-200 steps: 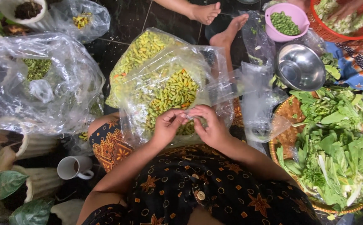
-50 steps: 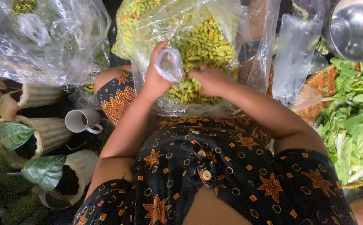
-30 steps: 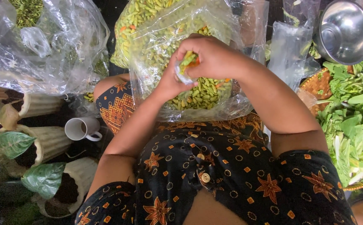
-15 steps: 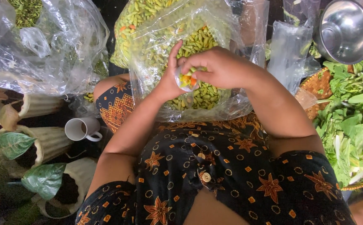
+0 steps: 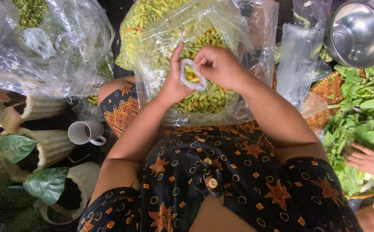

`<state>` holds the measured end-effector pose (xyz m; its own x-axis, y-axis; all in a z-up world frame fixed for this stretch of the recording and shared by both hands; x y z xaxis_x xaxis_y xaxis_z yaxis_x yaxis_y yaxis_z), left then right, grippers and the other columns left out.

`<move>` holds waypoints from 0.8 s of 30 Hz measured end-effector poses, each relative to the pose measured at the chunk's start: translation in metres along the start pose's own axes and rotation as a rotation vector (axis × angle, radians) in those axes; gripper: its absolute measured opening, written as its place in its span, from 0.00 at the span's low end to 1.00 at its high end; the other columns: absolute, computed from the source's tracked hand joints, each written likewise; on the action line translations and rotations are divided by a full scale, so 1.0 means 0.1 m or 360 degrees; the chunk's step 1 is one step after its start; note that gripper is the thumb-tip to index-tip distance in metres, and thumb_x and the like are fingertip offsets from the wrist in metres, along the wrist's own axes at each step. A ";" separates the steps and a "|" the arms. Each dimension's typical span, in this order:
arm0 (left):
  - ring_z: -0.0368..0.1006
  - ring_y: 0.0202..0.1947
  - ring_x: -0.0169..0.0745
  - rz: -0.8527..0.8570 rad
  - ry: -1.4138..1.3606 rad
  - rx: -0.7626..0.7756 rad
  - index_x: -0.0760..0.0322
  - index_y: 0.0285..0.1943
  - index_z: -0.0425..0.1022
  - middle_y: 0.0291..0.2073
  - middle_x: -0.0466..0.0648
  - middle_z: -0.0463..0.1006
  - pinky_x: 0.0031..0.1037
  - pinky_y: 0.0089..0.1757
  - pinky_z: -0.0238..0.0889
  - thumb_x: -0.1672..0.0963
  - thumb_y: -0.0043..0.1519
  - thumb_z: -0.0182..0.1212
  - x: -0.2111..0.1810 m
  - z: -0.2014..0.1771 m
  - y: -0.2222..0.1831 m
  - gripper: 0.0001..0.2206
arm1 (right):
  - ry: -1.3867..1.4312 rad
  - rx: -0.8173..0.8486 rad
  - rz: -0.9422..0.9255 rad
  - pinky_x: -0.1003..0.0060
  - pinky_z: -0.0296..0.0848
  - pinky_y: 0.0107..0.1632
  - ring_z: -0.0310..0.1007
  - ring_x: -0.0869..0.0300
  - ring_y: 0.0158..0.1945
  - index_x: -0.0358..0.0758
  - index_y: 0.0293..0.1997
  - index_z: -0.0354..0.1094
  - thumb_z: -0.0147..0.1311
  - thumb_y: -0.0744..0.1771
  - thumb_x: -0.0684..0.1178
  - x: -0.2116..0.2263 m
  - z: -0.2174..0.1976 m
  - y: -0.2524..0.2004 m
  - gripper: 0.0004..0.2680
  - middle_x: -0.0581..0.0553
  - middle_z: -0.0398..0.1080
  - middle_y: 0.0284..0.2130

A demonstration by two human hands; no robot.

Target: The person puts small green chilies into a plastic bag by hand and ties the bag closed.

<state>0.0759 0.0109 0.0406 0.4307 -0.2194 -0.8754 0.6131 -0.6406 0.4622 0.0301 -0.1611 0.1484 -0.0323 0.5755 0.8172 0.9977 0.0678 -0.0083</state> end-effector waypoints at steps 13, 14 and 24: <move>0.64 0.61 0.77 -0.0231 -0.0163 -0.0216 0.59 0.79 0.42 0.58 0.71 0.69 0.59 0.59 0.59 0.71 0.50 0.70 -0.03 -0.19 -0.03 0.49 | -0.0830 0.1001 0.0247 0.43 0.56 0.66 0.52 0.33 0.68 0.28 0.71 0.53 0.64 0.63 0.59 -0.43 0.47 -0.06 0.34 0.23 0.57 0.64; 0.64 0.62 0.76 -0.0244 -0.0158 -0.0227 0.60 0.78 0.44 0.59 0.70 0.69 0.59 0.60 0.59 0.71 0.50 0.69 -0.06 -0.21 -0.05 0.49 | -0.1179 0.1114 0.0203 0.45 0.46 0.67 0.41 0.33 0.72 0.30 0.75 0.47 0.66 0.60 0.69 -0.55 0.60 -0.13 0.42 0.24 0.51 0.68; 0.70 0.57 0.55 -0.0021 -0.0210 -0.0242 0.58 0.79 0.42 0.53 0.62 0.75 0.52 0.58 0.62 0.65 0.56 0.73 -0.19 -0.29 -0.01 0.46 | -0.1148 0.0747 -0.0191 0.35 0.43 0.64 0.44 0.26 0.69 0.42 0.73 0.50 0.64 0.60 0.67 -1.35 1.39 -0.42 0.37 0.19 0.46 0.66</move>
<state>0.0860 0.0374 0.0611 0.3378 -0.3128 -0.8877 0.7154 -0.5275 0.4581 -0.0154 -0.1282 -0.0413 -0.3243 0.9083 0.2641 0.8622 0.3987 -0.3125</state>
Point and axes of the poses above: each hand's wrist, its own y-axis towards the middle knuckle, its own z-axis out of the palm, x = y × z, the point moved 2 cm from there along y, towards the middle knuckle
